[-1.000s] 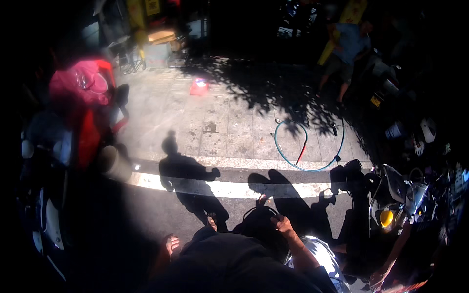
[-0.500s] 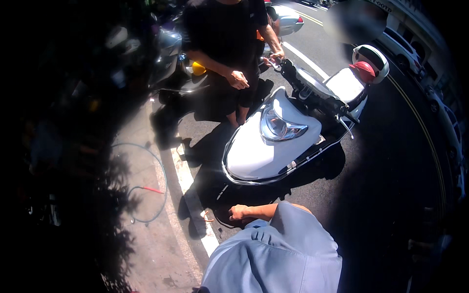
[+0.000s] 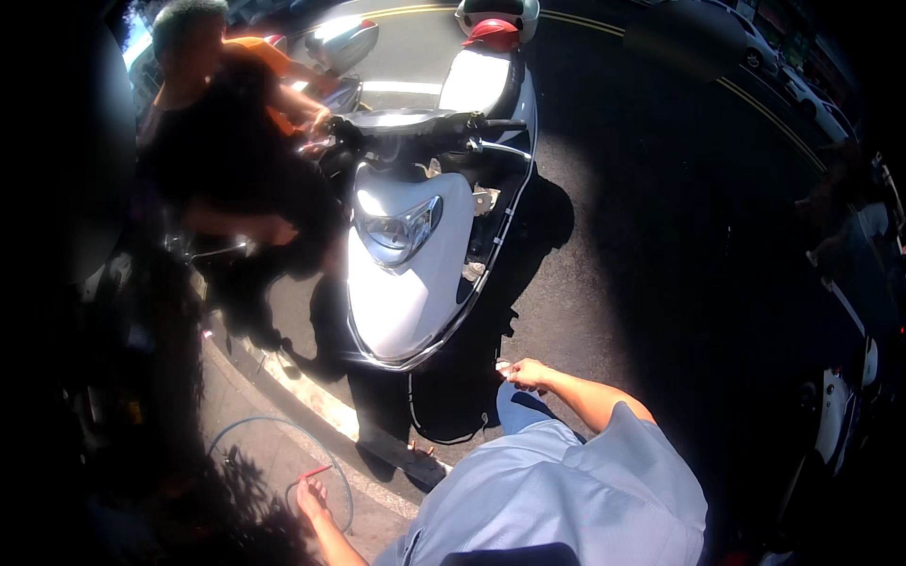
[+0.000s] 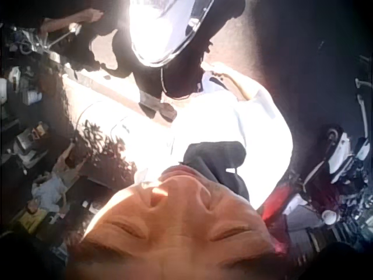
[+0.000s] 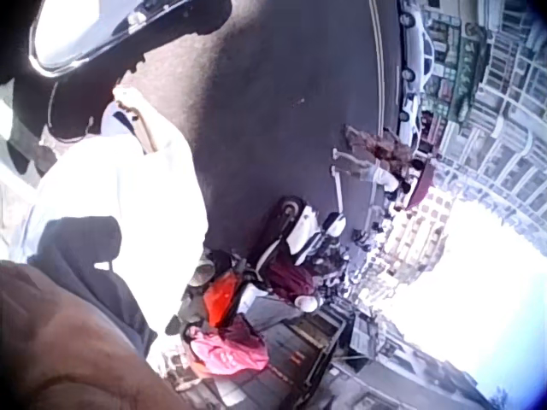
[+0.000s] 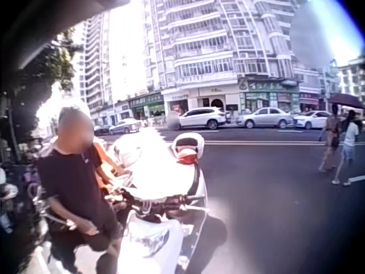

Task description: The person uses a screwdriver to remove screws from the scooter's handlebar assembly and front panel. They detach the front panel, adjust internal components, and then reattach the panel, securing it with screws.

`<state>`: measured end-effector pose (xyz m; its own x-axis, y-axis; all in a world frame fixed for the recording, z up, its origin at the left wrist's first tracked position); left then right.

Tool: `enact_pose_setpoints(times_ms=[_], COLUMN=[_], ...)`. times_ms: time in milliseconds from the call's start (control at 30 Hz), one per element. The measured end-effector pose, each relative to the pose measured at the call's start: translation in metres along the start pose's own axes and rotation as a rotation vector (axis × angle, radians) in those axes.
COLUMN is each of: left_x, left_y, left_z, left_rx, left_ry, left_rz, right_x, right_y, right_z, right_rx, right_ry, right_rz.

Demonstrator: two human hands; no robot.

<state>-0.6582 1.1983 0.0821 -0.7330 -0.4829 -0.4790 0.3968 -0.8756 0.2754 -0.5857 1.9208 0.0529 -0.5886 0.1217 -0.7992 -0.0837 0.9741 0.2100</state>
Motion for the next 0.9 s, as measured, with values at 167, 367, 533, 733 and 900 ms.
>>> enact_pose_setpoints(times_ms=[167, 367, 533, 733, 900], left_x=[-0.038, -0.114, -0.142, -0.123, -0.123], left_y=[-0.27, -0.571, -0.744, -0.753, -0.77], left_z=[0.209, 0.31, 0.332, 0.303, 0.329], left_rx=[0.318, 0.7, 0.978, 0.965, 0.92], left_ry=[-0.265, -0.982, -1.347, -1.453, -1.42], left_rz=[-0.364, -0.342, -0.139, 0.061, 0.001], right_x=[0.104, 0.26, 0.42, 0.445, 0.424], right_y=[0.15, 0.26, 0.284, 0.291, 0.339], right_z=[-0.049, -0.255, -0.308, -0.229, -0.2], right_rx=[0.125, -0.297, -0.434, -0.824, -0.961], right_ry=[0.163, 0.649, 0.615, 0.467, 0.425], right_rz=[0.476, 0.772, 0.432, 0.165, 0.108])
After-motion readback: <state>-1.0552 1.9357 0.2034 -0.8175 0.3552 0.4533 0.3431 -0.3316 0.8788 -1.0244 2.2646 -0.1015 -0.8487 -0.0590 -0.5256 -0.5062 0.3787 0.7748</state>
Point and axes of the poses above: each hand's wrist, its own x-axis towards the middle knuckle, its own y-axis out of the back of the hand, z = x × y, the point moved 5 cm from there along x, towards the middle knuckle, and after that the axes turned 9 degrees about x, right-handed, at the moved point
